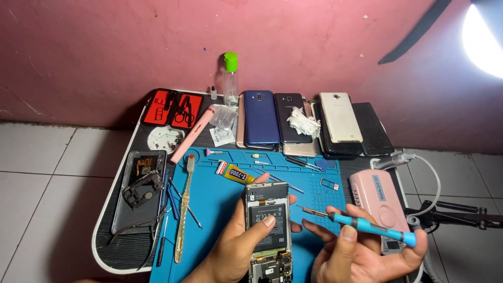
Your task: The person uses a screwdriver to remove screws from the back of a disassembled smartphone. They then use a toothbrush to clean the internal components of the phone.
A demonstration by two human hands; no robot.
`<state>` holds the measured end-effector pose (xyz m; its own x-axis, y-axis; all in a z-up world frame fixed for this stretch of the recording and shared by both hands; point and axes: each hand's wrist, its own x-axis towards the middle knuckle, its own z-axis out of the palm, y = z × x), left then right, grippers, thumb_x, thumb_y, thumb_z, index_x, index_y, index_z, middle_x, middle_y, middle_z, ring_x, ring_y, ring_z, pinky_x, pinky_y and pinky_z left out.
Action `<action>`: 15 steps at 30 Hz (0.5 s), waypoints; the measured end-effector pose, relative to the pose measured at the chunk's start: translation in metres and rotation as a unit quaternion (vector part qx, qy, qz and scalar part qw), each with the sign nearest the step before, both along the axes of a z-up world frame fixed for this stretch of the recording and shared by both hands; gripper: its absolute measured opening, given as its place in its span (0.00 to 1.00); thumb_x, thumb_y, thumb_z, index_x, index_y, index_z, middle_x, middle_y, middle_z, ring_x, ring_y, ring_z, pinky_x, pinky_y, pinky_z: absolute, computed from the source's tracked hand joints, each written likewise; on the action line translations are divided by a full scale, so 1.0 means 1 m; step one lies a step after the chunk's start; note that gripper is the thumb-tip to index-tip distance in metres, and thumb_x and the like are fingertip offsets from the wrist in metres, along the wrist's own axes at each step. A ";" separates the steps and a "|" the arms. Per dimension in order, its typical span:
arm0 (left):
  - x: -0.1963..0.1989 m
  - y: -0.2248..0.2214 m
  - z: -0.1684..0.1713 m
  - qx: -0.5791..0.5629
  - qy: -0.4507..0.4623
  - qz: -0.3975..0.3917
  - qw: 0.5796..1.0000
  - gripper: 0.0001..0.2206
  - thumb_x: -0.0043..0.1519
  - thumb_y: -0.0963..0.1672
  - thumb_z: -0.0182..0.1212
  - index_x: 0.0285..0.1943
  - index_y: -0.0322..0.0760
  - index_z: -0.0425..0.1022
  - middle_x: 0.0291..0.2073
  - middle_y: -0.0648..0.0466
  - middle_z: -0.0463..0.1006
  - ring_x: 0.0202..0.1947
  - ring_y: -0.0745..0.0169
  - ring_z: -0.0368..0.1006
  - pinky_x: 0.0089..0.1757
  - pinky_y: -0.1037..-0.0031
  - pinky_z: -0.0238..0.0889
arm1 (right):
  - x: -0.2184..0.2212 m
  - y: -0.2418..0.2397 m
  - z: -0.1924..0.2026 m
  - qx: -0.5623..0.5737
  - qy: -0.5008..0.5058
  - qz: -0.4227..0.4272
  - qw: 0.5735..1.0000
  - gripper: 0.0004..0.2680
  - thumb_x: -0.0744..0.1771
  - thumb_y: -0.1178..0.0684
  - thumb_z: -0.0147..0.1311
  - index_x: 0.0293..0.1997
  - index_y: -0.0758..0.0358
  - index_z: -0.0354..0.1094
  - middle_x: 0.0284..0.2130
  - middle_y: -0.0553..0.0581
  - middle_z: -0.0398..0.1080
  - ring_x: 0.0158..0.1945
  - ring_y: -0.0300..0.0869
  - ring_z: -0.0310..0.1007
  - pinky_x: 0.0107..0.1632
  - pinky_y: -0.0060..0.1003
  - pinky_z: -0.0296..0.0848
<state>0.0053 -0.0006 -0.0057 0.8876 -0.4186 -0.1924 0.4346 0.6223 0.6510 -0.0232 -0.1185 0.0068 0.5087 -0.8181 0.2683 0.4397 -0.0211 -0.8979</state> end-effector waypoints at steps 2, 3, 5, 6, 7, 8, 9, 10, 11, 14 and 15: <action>-0.002 -0.001 0.003 0.004 0.034 -0.006 0.999 0.33 0.61 0.41 0.56 0.78 0.51 0.54 0.60 0.38 0.78 0.43 0.48 0.79 0.40 0.65 0.74 | -0.002 0.010 0.004 -0.008 0.000 -0.006 1.000 0.27 0.70 0.63 0.47 0.74 0.37 0.36 0.50 0.76 0.67 0.37 0.54 0.74 0.33 0.54 0.84; -0.002 -0.002 0.005 0.007 0.066 -0.010 0.998 0.31 0.60 0.40 0.55 0.76 0.52 0.57 0.61 0.39 0.78 0.43 0.49 0.77 0.40 0.64 0.74 | -0.003 0.014 0.006 -0.017 -0.002 -0.010 1.000 0.27 0.70 0.66 0.46 0.73 0.36 0.37 0.49 0.77 0.67 0.37 0.56 0.74 0.35 0.58 0.86; 0.000 -0.003 0.001 0.000 0.069 -0.006 0.998 0.31 0.59 0.38 0.55 0.74 0.50 0.59 0.60 0.37 0.77 0.44 0.45 0.76 0.41 0.59 0.73 | -0.007 0.015 0.021 -0.047 0.045 -0.011 0.998 0.26 0.70 0.66 0.45 0.70 0.37 0.37 0.50 0.75 0.67 0.41 0.55 0.76 0.37 0.56 0.88; -0.001 -0.003 -0.002 -0.007 0.075 0.000 0.997 0.30 0.57 0.37 0.55 0.71 0.49 0.60 0.60 0.35 0.77 0.46 0.41 0.76 0.42 0.55 0.72 | -0.010 0.016 0.028 -0.077 0.096 -0.010 0.992 0.26 0.69 0.67 0.45 0.68 0.38 0.37 0.51 0.72 0.67 0.44 0.54 0.78 0.40 0.54 0.89; -0.002 -0.004 -0.005 -0.006 0.076 -0.002 0.997 0.30 0.57 0.37 0.55 0.71 0.49 0.60 0.60 0.35 0.77 0.46 0.41 0.76 0.42 0.55 0.72 | -0.010 0.017 0.029 -0.076 0.096 -0.012 0.992 0.26 0.69 0.67 0.45 0.68 0.38 0.37 0.51 0.72 0.67 0.44 0.54 0.78 0.40 0.54 0.89; -0.002 -0.004 -0.008 -0.017 0.058 0.000 0.998 0.30 0.57 0.37 0.55 0.71 0.49 0.59 0.60 0.34 0.76 0.47 0.39 0.76 0.41 0.55 0.73 | -0.009 0.018 0.030 -0.069 0.103 -0.022 0.992 0.25 0.69 0.66 0.46 0.67 0.38 0.38 0.50 0.71 0.68 0.44 0.53 0.79 0.40 0.54 0.90; -0.003 -0.004 -0.011 -0.028 0.040 0.003 0.999 0.29 0.58 0.37 0.56 0.70 0.48 0.59 0.60 0.33 0.75 0.48 0.37 0.77 0.40 0.55 0.75 | -0.009 0.019 0.031 -0.062 0.110 -0.032 0.992 0.25 0.68 0.65 0.48 0.65 0.38 0.39 0.50 0.69 0.69 0.43 0.51 0.79 0.40 0.53 0.90; -0.004 -0.005 -0.012 -0.028 0.040 0.002 0.999 0.29 0.58 0.37 0.56 0.70 0.48 0.59 0.60 0.33 0.75 0.48 0.37 0.77 0.40 0.55 0.75 | -0.008 0.018 0.031 -0.062 0.109 -0.033 0.992 0.25 0.68 0.65 0.48 0.65 0.38 0.39 0.50 0.69 0.69 0.43 0.51 0.79 0.40 0.53 0.90; -0.004 -0.005 -0.012 -0.021 0.014 -0.003 1.000 0.28 0.58 0.37 0.55 0.69 0.47 0.58 0.60 0.35 0.74 0.48 0.42 0.75 0.42 0.57 0.73 | -0.008 0.017 0.032 -0.079 0.136 -0.037 0.987 0.23 0.68 0.63 0.49 0.63 0.41 0.38 0.49 0.66 0.71 0.40 0.49 0.80 0.40 0.45 0.88; -0.006 -0.005 -0.011 0.009 0.016 -0.010 1.000 0.28 0.57 0.37 0.54 0.69 0.46 0.58 0.57 0.36 0.74 0.44 0.46 0.74 0.43 0.59 0.73 | -0.012 0.012 0.028 -0.110 0.172 -0.031 0.979 0.21 0.69 0.60 0.51 0.60 0.44 0.39 0.48 0.61 0.74 0.33 0.45 0.80 0.48 0.31 0.79; -0.006 -0.004 -0.010 0.032 0.042 -0.013 0.998 0.29 0.56 0.36 0.54 0.69 0.47 0.59 0.53 0.35 0.74 0.42 0.45 0.73 0.41 0.58 0.74 | -0.013 0.011 0.026 -0.122 0.179 -0.024 0.976 0.20 0.69 0.60 0.50 0.60 0.44 0.40 0.48 0.58 0.75 0.29 0.44 0.80 0.56 0.25 0.72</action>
